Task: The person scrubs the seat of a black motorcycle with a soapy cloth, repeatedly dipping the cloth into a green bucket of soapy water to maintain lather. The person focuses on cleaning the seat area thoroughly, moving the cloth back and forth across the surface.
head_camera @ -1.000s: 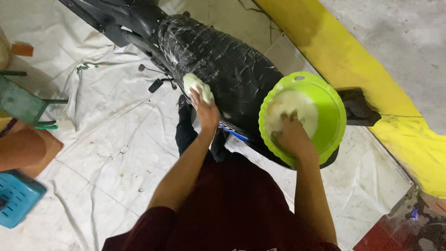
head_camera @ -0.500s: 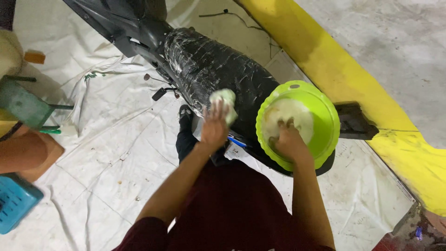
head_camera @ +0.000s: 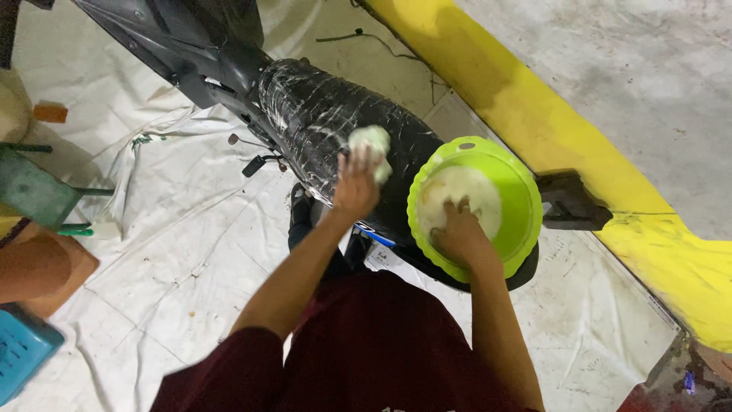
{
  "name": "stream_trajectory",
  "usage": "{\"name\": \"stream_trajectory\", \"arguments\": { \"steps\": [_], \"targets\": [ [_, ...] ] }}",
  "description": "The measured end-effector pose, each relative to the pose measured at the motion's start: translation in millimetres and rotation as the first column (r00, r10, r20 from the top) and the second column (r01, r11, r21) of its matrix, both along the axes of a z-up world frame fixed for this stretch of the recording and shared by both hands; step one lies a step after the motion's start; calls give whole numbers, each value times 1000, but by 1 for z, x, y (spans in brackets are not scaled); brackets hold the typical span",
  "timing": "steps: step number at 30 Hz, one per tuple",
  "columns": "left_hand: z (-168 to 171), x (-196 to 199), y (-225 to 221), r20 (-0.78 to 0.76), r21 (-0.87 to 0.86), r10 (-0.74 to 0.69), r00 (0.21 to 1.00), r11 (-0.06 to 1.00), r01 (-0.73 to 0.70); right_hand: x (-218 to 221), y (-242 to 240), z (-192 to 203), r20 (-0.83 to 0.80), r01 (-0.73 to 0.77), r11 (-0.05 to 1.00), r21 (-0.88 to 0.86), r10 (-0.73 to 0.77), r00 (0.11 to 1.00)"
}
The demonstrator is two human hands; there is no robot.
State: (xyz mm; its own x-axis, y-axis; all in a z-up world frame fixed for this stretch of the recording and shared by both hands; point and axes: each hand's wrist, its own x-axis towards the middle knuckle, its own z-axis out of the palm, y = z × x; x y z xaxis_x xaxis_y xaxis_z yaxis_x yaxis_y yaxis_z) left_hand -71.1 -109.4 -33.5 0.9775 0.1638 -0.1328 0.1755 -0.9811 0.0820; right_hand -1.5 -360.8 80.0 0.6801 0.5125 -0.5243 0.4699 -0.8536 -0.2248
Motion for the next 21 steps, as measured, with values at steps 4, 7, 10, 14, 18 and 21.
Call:
{"name": "stream_trajectory", "arguments": {
  "steps": [4,7,10,14,18,21],
  "targets": [
    [19,-31,-20,343,-683,226,912,727,77,3,-7,-8,2,-30,999,30,30,1000],
    [62,-33,-1,-659,-738,581,478,-373,-563,2,-9,-8,-14,24,992,124,-22,1000],
    [-7,-36,20,-435,-860,760,482,-192,-473,3,-8,-10,-15,13,998,65,-12,1000],
    [28,-39,40,178,-468,813,555,566,-679,5,-5,-10,-27,-13,1000,-10,13,1000],
    [-53,-39,75,369,-391,202,907,919,-46,4,-10,-21,-11,-44,995,91,45,999],
    [-42,-23,68,257,-239,27,966,970,36,5,2,1,-45,-27,1000,-13,26,999]
  ]
}}
